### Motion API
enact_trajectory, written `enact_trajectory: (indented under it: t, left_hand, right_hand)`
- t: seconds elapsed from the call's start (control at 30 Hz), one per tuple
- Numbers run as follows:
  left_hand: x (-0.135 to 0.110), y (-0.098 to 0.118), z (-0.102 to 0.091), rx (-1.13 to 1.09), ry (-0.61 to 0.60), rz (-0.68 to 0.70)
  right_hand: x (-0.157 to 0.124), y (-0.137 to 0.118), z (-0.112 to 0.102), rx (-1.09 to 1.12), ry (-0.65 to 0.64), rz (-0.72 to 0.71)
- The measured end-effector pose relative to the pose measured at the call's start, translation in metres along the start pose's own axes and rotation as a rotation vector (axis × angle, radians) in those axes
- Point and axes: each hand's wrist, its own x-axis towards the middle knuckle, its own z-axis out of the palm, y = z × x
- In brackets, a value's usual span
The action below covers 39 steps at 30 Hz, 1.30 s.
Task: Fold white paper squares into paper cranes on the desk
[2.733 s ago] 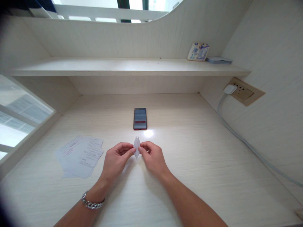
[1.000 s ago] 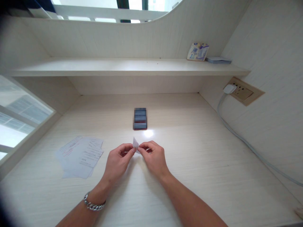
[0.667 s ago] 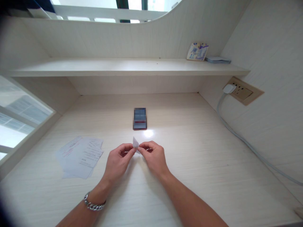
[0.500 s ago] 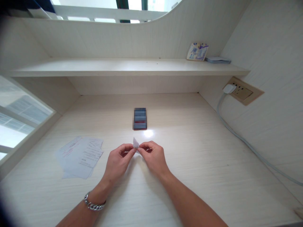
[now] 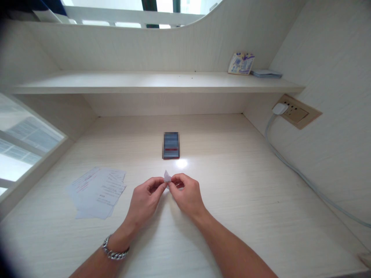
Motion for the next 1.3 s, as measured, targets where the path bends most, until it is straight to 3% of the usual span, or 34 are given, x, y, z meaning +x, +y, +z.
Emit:
enact_trajectory:
  t: [0.73, 1.07, 1.3]
  left_hand:
    - [-0.0018, 0.0001, 0.0028, 0.079, 0.022, 0.069]
    - [0.0006, -0.0011, 0.0002, 0.091, 0.051, 0.033]
    - [-0.0007, 0.0000, 0.0007, 0.090, 0.044, 0.077]
  right_hand:
    - [0.0003, 0.0016, -0.0009, 0.041, -0.012, 0.027]
    - [0.0016, 0.0046, -0.0014, 0.152, -0.079, 0.047]
    - [0.0016, 0.0037, -0.0009, 0.148, -0.041, 0.066]
